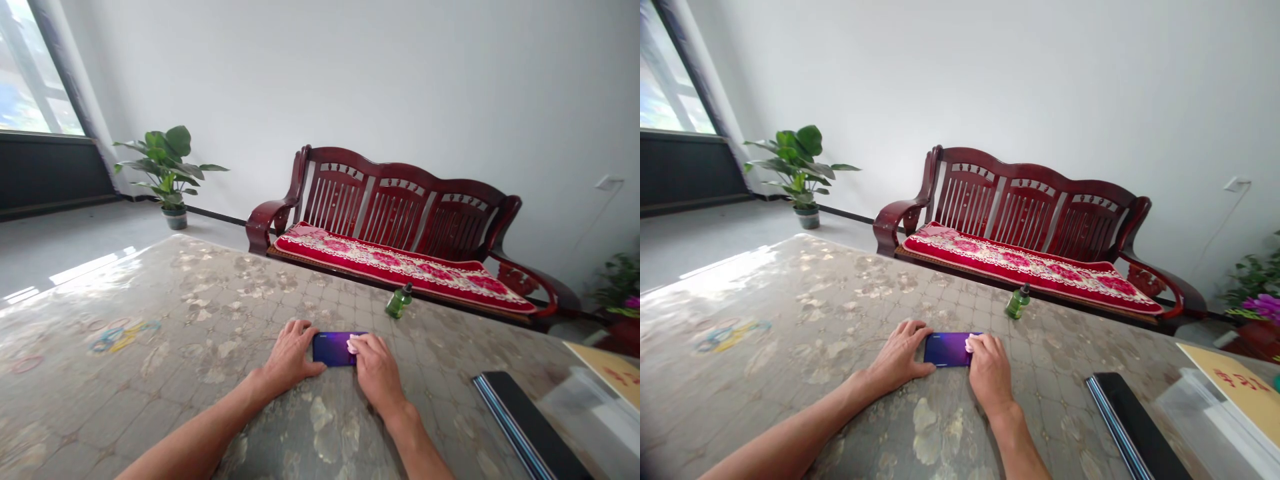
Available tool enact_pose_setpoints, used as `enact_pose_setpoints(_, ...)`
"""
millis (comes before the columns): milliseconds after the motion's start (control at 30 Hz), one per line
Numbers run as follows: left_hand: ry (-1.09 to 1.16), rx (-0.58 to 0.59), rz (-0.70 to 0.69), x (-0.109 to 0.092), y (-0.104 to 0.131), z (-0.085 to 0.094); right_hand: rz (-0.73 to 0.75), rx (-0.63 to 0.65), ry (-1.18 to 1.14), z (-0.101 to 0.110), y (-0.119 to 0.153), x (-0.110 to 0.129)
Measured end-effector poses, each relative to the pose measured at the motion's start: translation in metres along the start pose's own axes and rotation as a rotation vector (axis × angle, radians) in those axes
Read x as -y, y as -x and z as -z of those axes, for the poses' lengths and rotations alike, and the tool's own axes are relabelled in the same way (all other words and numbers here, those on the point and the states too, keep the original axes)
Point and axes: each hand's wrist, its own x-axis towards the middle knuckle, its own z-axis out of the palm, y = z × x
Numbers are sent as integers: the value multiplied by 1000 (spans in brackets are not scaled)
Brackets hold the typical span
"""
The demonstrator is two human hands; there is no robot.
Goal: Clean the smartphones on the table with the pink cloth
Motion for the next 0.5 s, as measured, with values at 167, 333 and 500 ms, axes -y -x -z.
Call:
enact_pose_setpoints(167, -1, -10, -4, 1, -2, -2, 120, 138, -77, 0, -2, 33)
enact_pose_setpoints(333, 24, 8, 0, 0, -3, -2, -12, 72, 77, -3, -12, 25)
enact_pose_setpoints(500, 51, -9, -17, 3, -4, -5, 42, 86, 46, -8, -15, 32)
